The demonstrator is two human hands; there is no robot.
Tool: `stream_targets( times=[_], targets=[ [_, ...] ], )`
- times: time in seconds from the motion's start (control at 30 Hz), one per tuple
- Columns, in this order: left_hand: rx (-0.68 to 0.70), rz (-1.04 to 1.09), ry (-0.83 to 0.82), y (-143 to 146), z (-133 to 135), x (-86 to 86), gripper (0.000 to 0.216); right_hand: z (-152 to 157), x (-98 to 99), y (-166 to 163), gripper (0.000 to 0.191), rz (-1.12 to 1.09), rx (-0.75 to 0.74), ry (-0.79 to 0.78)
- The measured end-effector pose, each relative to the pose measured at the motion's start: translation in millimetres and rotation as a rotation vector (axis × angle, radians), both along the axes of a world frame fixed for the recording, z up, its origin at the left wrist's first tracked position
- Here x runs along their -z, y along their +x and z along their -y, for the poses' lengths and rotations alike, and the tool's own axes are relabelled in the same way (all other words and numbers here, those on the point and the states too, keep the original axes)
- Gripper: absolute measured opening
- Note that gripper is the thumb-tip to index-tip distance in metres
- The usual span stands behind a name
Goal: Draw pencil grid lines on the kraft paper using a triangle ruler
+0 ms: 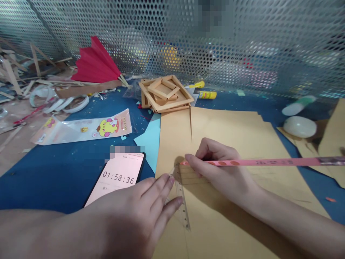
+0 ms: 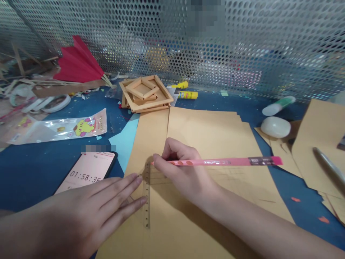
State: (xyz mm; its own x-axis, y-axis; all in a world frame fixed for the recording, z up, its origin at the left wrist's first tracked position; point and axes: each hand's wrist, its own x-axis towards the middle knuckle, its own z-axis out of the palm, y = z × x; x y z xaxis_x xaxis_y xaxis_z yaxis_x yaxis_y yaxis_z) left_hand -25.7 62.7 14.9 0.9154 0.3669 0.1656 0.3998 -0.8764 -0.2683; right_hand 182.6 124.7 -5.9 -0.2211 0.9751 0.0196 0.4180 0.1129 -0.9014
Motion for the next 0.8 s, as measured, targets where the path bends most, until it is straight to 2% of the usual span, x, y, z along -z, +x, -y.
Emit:
stream_targets(
  times=[0.53, 0.8],
  targets=[
    [-0.012, -0.040, 0.000, 0.4, -0.1, -4.2, 0.051, 0.7, -1.0, 0.8, 0.029, -0.009, -0.005, 0.005],
    [-0.006, -0.041, 0.002, -1.3, 1.1, -3.9, 0.050, -0.2, -4.1, -2.3, 0.031, -0.040, -0.018, -0.057]
  ],
)
